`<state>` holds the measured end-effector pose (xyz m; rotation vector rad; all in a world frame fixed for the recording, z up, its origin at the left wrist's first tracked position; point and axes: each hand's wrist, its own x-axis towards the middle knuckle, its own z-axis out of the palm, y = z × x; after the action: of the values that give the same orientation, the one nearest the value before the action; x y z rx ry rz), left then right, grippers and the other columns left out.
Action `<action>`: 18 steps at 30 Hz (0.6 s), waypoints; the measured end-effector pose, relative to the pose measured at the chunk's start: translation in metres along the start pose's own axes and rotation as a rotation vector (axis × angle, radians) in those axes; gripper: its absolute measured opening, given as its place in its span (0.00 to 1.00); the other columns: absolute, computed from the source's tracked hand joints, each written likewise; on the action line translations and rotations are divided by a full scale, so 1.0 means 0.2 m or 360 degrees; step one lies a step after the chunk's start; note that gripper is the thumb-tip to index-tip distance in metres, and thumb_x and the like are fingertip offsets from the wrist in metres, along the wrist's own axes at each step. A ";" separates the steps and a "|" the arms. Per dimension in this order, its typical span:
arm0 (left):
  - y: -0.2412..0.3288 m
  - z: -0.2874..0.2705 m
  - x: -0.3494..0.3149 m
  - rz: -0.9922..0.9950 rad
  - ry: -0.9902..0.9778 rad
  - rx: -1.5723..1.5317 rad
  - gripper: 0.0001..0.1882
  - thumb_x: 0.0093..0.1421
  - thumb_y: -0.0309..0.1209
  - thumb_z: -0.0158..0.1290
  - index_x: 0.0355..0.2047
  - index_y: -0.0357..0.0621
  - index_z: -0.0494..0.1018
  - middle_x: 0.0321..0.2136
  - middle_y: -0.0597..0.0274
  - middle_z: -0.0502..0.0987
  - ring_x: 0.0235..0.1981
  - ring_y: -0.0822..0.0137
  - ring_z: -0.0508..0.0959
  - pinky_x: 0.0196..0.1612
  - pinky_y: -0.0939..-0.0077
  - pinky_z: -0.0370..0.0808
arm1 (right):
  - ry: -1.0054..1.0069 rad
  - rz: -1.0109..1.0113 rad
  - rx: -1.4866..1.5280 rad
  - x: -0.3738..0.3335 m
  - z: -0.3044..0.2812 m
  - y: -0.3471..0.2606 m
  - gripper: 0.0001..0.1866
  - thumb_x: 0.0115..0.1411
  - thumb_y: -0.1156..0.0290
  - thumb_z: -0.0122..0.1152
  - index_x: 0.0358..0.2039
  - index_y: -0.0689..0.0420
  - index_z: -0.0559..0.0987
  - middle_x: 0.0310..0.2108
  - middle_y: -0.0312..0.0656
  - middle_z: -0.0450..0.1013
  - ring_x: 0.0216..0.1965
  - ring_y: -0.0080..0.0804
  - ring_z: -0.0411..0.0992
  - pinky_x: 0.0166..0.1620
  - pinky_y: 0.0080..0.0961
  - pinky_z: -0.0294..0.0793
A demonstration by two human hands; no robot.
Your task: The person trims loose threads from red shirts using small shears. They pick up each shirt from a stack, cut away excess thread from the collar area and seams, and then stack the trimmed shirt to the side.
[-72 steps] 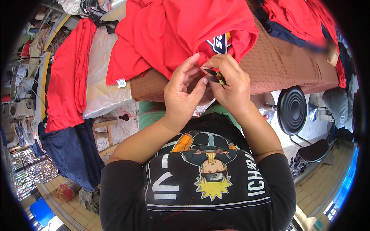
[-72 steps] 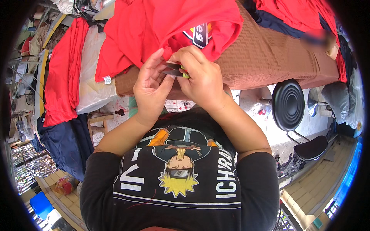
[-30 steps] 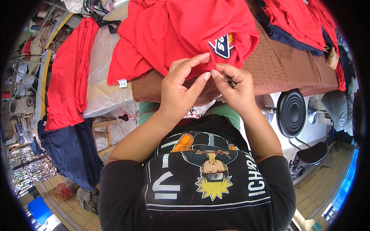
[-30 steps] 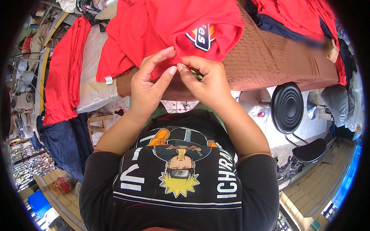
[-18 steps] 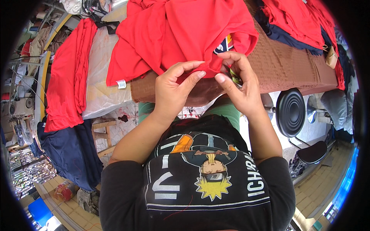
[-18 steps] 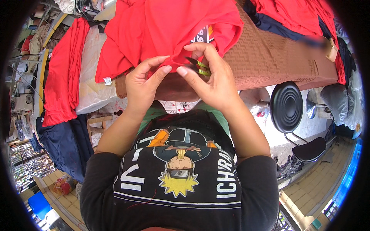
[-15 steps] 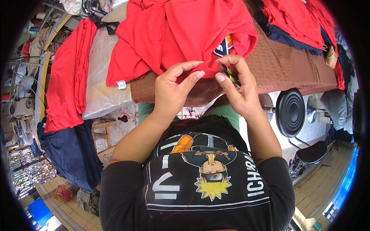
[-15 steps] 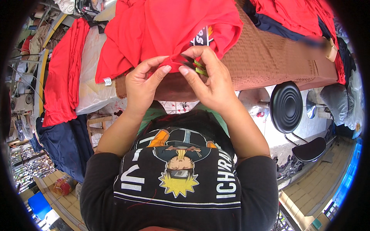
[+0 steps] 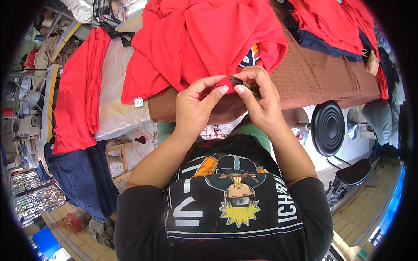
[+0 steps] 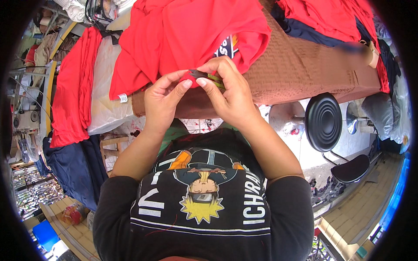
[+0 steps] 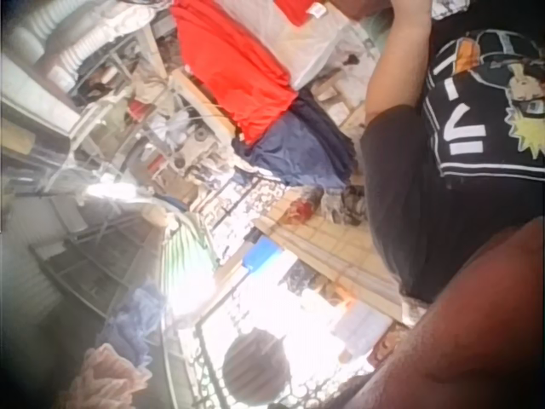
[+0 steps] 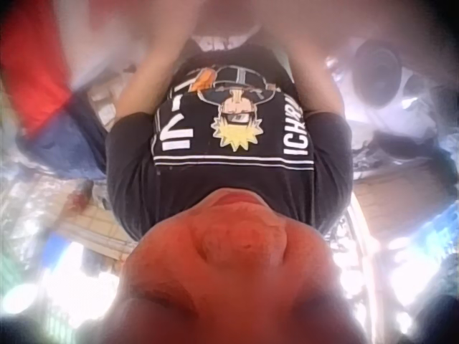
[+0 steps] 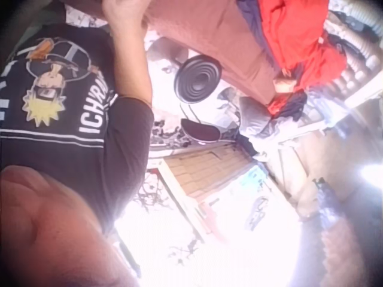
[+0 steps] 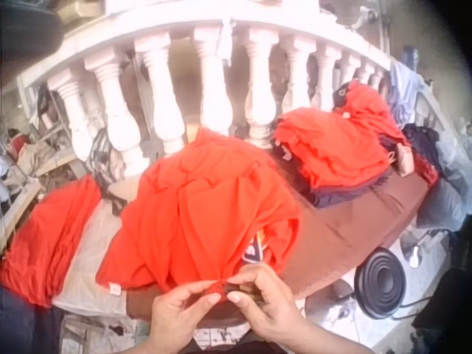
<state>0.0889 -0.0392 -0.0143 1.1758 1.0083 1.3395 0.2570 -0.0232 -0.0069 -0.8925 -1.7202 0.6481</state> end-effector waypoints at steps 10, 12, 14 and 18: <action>0.01 -0.04 0.04 0.0031 -0.0020 0.0194 0.13 0.57 0.25 0.60 0.43 0.35 0.77 0.37 0.65 0.80 0.39 0.78 0.76 0.43 0.83 0.73 | 0.0068 -0.0121 -0.0106 0.01 -0.02 -0.01 0.07 0.56 0.77 0.62 0.36 0.62 0.75 0.32 0.45 0.70 0.35 0.38 0.72 0.40 0.27 0.71; 0.15 -0.15 0.16 0.0285 0.0120 0.0180 0.13 0.58 0.25 0.59 0.43 0.39 0.77 0.38 0.65 0.79 0.39 0.76 0.76 0.43 0.83 0.73 | 0.0165 -0.0084 -0.0125 0.02 -0.07 0.02 0.10 0.54 0.78 0.64 0.37 0.61 0.76 0.34 0.43 0.70 0.37 0.34 0.71 0.41 0.24 0.69; 0.35 -0.38 0.33 0.0616 0.0610 0.0281 0.17 0.59 0.28 0.59 0.48 0.38 0.74 0.39 0.64 0.78 0.40 0.76 0.75 0.46 0.82 0.71 | 0.0336 0.0040 0.0021 0.04 -0.12 0.02 0.11 0.55 0.77 0.63 0.39 0.60 0.75 0.36 0.41 0.69 0.38 0.29 0.69 0.43 0.22 0.68; 0.42 -0.87 0.50 0.0914 0.1283 0.0317 0.23 0.62 0.31 0.56 0.57 0.42 0.67 0.52 0.62 0.72 0.52 0.73 0.71 0.52 0.80 0.64 | 0.0591 0.0208 0.0252 0.06 -0.22 0.12 0.12 0.59 0.74 0.62 0.43 0.59 0.75 0.37 0.34 0.70 0.37 0.19 0.66 0.41 0.16 0.66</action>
<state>-0.0948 0.0584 0.0508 1.1246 1.4474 2.3202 0.3023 0.0004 -0.0061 -0.9519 -1.2708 0.6486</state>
